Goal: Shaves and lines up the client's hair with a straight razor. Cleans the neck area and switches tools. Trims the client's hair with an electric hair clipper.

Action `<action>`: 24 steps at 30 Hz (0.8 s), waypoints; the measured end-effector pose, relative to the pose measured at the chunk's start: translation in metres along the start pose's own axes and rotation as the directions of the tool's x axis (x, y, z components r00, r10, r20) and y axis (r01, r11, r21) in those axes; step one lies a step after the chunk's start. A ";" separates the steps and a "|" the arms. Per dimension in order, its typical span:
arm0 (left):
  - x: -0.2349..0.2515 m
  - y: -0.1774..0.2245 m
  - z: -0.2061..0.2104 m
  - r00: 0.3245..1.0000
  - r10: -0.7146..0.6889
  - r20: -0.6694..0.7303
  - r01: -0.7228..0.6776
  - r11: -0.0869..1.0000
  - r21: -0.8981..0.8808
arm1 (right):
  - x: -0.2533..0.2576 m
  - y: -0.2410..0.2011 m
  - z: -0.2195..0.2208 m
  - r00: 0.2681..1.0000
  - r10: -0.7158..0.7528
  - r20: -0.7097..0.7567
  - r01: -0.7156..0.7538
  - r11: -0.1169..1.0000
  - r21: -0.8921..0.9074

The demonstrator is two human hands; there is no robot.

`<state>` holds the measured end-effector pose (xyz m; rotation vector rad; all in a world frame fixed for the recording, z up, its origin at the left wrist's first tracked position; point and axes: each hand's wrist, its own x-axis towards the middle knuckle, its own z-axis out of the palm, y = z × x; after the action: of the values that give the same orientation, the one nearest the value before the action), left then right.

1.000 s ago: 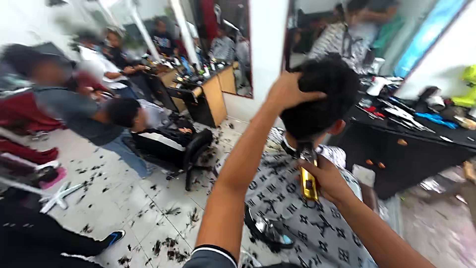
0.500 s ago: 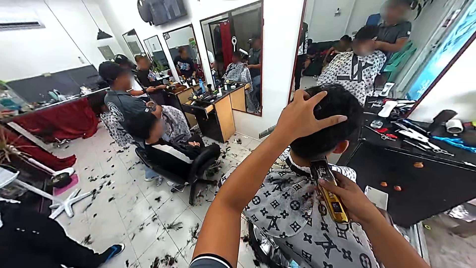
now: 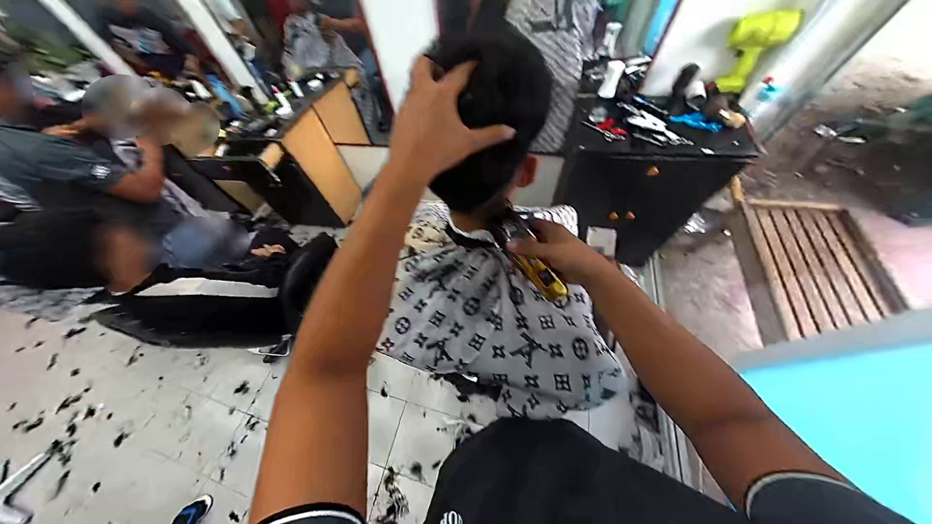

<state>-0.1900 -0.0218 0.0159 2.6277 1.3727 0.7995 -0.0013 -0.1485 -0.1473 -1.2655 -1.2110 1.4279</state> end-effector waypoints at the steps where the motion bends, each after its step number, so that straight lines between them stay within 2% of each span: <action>1: 0.000 0.001 -0.001 1.000 -0.012 0.008 0.012 1.000 0.015 | 0.003 0.001 -0.001 1.000 0.013 0.017 -0.014 1.000 0.015; 4: 0.000 0.002 -0.004 0.999 -0.030 0.033 0.029 0.999 0.046 | 0.007 0.002 -0.005 0.998 0.000 0.059 -0.004 0.998 0.058; 8: 0.001 0.001 -0.001 0.997 -0.055 0.046 0.051 0.996 0.075 | 0.013 0.002 -0.003 0.974 -0.215 0.066 0.218 0.975 -0.033; 9: 0.001 0.000 0.000 0.997 -0.060 0.050 0.055 0.995 0.083 | 0.014 0.002 -0.003 0.972 -0.226 0.064 0.230 0.971 -0.064; 13: 0.002 -0.004 0.001 0.998 -0.039 0.052 0.033 0.994 0.106 | 0.016 -0.001 -0.005 0.992 -0.114 0.055 0.117 0.992 -0.046; 17: 0.002 0.001 0.000 0.995 -0.070 0.076 0.061 0.991 0.119 | 0.015 -0.005 0.000 0.941 -0.333 0.057 0.336 0.911 -0.239; 18: 0.002 0.002 0.000 0.994 -0.074 0.078 0.064 0.990 0.124 | 0.015 -0.005 0.000 0.940 -0.334 0.061 0.339 0.907 -0.250; 22: 0.001 0.001 -0.001 0.995 -0.065 0.073 0.056 0.991 0.124 | 0.012 -0.006 -0.002 0.991 -0.133 0.012 0.133 0.987 -0.087; 24: 0.001 0.002 -0.001 0.994 -0.072 0.076 0.062 0.990 0.129 | 0.012 -0.008 -0.001 0.970 -0.241 0.013 0.240 0.958 -0.159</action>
<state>-0.1885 -0.0219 0.0175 2.6568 1.5286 0.6104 -0.0021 -0.1353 -0.1411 -1.1808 -1.4457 1.1679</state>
